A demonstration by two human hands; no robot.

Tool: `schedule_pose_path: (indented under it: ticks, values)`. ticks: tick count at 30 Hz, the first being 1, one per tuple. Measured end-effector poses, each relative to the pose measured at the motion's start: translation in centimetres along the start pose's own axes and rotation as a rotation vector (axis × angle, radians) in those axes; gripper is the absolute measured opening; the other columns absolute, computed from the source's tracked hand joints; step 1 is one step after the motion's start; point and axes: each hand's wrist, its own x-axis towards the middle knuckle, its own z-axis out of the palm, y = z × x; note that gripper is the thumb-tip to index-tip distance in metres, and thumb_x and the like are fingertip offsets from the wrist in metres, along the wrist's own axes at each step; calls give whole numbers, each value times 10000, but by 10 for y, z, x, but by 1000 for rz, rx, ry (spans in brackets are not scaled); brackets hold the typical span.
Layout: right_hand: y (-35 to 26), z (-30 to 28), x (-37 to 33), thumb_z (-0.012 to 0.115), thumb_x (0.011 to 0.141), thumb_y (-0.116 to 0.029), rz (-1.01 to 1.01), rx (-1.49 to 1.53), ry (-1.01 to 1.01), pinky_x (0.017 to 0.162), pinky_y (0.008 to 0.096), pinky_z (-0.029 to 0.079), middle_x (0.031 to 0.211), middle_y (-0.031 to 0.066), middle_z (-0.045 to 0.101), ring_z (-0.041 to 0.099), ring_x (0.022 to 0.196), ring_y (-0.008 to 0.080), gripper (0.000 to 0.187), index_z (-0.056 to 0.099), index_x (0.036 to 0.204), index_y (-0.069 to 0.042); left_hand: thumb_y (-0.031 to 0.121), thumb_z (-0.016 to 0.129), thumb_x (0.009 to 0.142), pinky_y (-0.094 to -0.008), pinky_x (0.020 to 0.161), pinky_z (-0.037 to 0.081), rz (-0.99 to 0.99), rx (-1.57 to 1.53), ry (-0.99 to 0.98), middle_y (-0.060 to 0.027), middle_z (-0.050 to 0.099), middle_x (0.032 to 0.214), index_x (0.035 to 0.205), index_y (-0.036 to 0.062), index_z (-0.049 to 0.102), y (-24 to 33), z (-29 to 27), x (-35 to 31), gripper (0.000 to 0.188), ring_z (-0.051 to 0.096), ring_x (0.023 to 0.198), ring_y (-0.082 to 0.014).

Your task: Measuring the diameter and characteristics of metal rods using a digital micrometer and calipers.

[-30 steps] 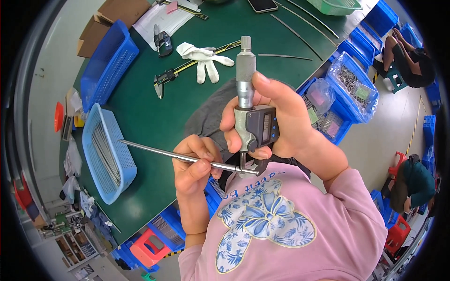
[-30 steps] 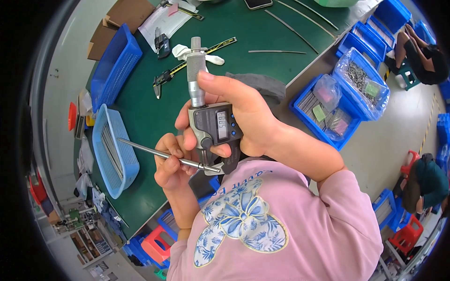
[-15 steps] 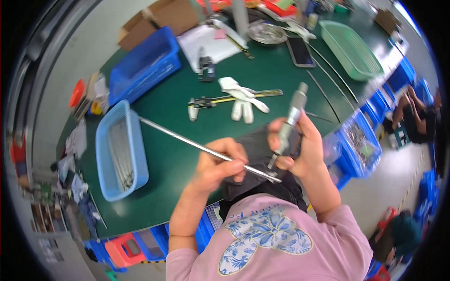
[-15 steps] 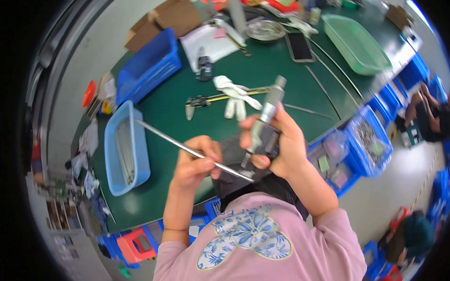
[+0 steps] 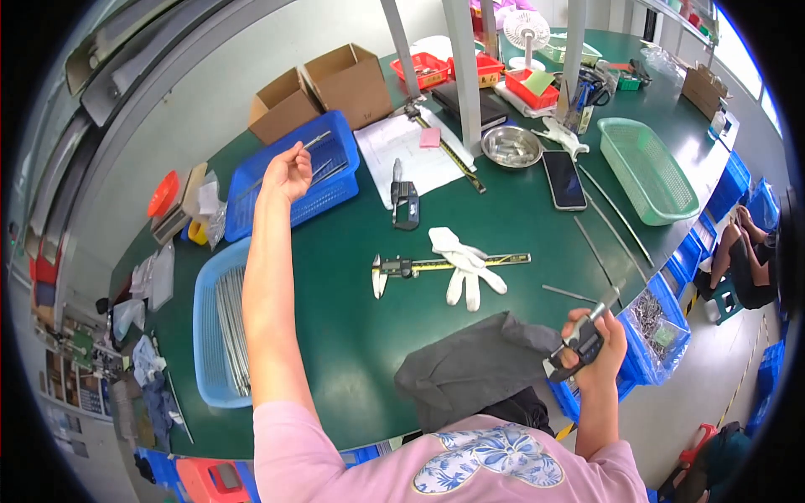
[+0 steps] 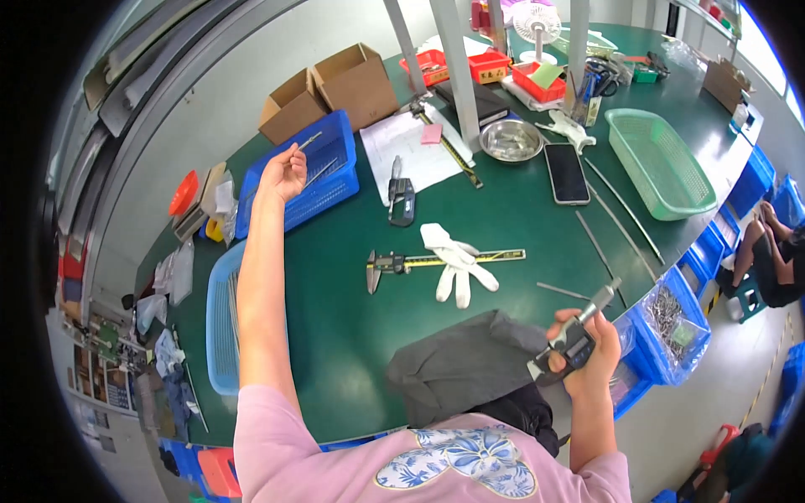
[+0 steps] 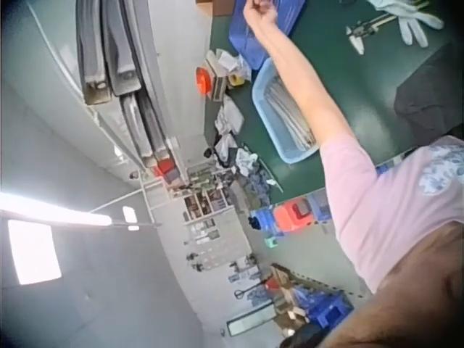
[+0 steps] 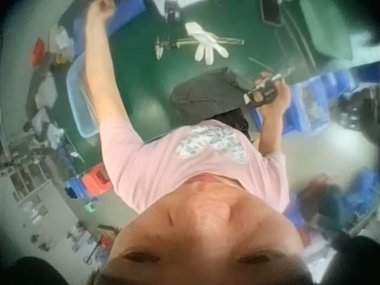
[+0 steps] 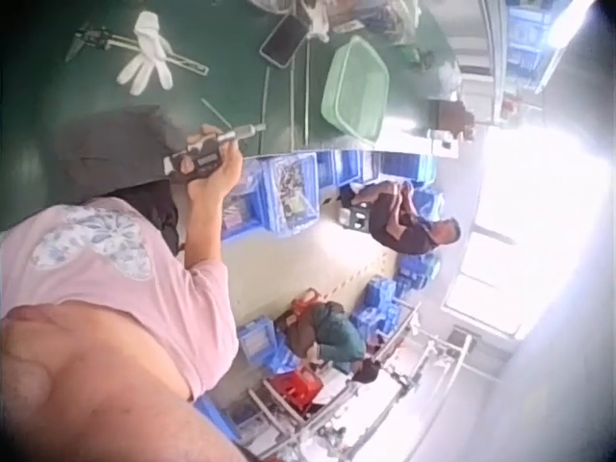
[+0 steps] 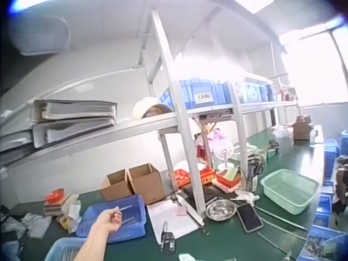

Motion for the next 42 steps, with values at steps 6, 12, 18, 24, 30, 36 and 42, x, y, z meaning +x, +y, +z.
schedule_pose_path:
  ticks: [6,12,18,24,30,36,42]
  values:
    - [-8,2,-4,377,779,-378,-106,28,40,360,250,374,698,169,548,465,397,183,462,504,916,45,52,460,798,-193,402,458,34,-186,407,-87,517,602,744,4,485,25,-60,49,77,501,453,-135]
    - [-14,6,17,388,767,-337,-129,22,-56,395,242,387,718,175,551,465,433,173,436,496,934,50,203,490,794,-237,494,457,292,743,375,-72,550,746,949,4,526,-49,12,8,254,534,595,-162]
    - [-12,20,15,420,752,-316,-39,114,-163,393,245,369,716,164,559,454,429,165,410,505,932,43,24,482,719,-325,682,437,789,1900,-326,-98,536,913,1000,71,539,-173,73,-54,290,528,807,-222]
    - [5,11,-1,489,736,-228,0,104,-239,354,247,328,684,134,582,406,371,140,281,545,859,19,65,572,658,-330,659,408,839,1762,-631,-100,539,717,664,13,485,-187,52,-18,102,513,710,-240]
    - [18,19,0,615,677,-82,-119,-182,-244,367,203,324,686,46,570,464,472,68,198,537,847,-17,97,528,795,-232,530,340,794,1474,-327,-21,436,639,700,13,446,-199,117,-100,151,383,583,-92]
    - [34,52,24,659,616,-175,-635,-606,-216,546,276,421,666,63,552,536,591,151,287,539,818,-10,142,484,837,-220,494,473,208,754,-239,-46,532,747,764,36,441,-238,133,-154,136,545,624,-115]
    - [33,56,24,652,580,-194,-629,-857,-124,603,343,434,714,131,580,565,673,282,281,575,777,-10,104,476,826,-211,466,471,211,689,-265,-89,535,913,958,-1,463,-251,120,-187,169,564,678,-117]
